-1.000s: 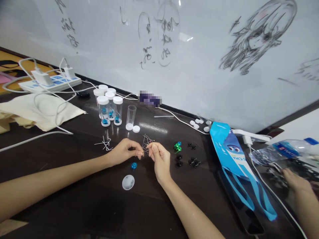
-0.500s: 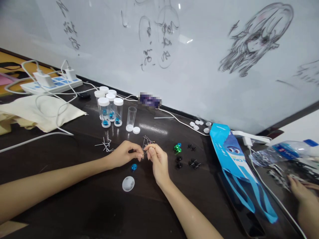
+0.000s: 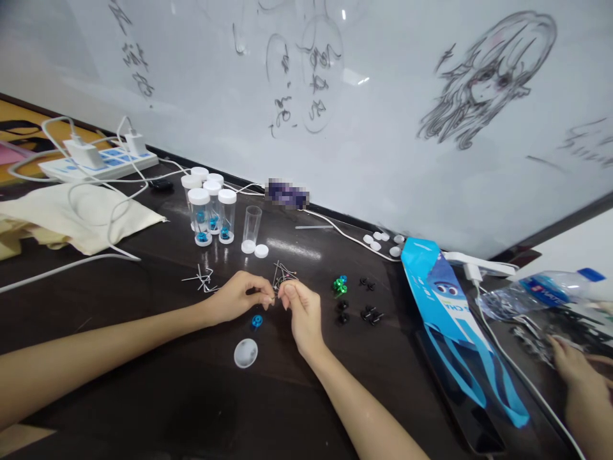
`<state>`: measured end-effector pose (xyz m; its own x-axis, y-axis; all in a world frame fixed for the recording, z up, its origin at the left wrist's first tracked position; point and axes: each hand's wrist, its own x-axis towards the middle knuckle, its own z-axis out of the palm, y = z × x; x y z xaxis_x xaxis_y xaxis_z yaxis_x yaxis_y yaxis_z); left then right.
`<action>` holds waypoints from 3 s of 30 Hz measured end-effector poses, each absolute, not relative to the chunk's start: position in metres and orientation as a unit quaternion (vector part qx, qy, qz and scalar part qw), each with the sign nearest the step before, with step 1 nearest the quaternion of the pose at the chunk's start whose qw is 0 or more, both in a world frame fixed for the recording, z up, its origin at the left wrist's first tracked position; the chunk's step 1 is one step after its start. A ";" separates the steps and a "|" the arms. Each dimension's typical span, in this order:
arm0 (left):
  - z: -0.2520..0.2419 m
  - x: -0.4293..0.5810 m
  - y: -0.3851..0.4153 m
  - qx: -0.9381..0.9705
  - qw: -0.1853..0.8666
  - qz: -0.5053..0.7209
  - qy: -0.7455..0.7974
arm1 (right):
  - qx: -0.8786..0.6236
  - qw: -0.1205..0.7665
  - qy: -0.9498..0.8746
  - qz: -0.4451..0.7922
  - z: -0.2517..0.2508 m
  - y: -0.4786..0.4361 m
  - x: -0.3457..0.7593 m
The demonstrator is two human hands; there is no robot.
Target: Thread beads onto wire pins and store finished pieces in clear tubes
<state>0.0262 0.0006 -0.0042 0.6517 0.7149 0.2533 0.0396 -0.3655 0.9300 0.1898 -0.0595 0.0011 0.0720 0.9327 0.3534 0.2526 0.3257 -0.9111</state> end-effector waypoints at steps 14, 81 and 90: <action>-0.001 0.027 -0.001 0.750 0.510 0.337 0.253 | -0.495 0.549 -0.596 0.314 0.001 -0.062 0.189; 0.006 0.013 0.000 0.860 0.399 0.255 0.191 | -0.491 0.468 -0.704 0.211 0.009 -0.077 0.189; 0.008 0.012 -0.001 0.864 0.391 0.252 0.194 | -0.490 0.460 -0.717 0.187 0.012 -0.077 0.188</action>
